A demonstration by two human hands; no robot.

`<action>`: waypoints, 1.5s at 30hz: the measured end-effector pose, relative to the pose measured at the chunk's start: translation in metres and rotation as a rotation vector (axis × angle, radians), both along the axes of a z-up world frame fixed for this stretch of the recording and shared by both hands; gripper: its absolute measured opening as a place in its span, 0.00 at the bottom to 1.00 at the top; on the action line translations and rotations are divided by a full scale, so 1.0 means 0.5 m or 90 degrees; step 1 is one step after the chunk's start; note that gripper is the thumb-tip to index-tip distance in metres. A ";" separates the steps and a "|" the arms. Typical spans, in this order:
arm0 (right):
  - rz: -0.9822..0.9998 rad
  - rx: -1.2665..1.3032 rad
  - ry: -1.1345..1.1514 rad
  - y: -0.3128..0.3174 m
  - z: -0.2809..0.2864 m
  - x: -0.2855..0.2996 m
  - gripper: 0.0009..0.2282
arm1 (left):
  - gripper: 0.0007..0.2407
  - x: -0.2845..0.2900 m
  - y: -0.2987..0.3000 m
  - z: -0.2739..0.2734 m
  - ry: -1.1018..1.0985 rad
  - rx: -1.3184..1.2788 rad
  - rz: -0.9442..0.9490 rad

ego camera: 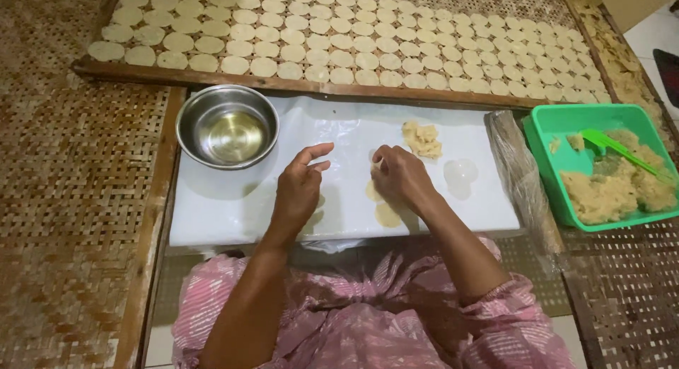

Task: Cutting dough into circles using a cutter and placing them on a tray, then filling and shaping dough.

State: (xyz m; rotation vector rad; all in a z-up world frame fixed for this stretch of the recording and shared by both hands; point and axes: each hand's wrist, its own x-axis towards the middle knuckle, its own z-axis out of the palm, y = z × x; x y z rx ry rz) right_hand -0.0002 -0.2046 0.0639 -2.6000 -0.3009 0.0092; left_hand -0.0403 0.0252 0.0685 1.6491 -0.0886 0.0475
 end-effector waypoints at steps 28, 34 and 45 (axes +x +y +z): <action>-0.019 0.523 0.202 -0.072 0.019 0.040 0.13 | 0.29 0.046 -0.115 -0.160 0.329 -0.520 -0.106; 0.045 0.613 0.275 -0.032 0.041 0.024 0.10 | 0.33 0.054 -0.114 -0.155 0.243 -0.853 -0.161; 0.053 0.565 0.237 -0.033 0.049 0.013 0.11 | 0.29 0.061 -0.095 -0.125 0.178 -0.734 -0.093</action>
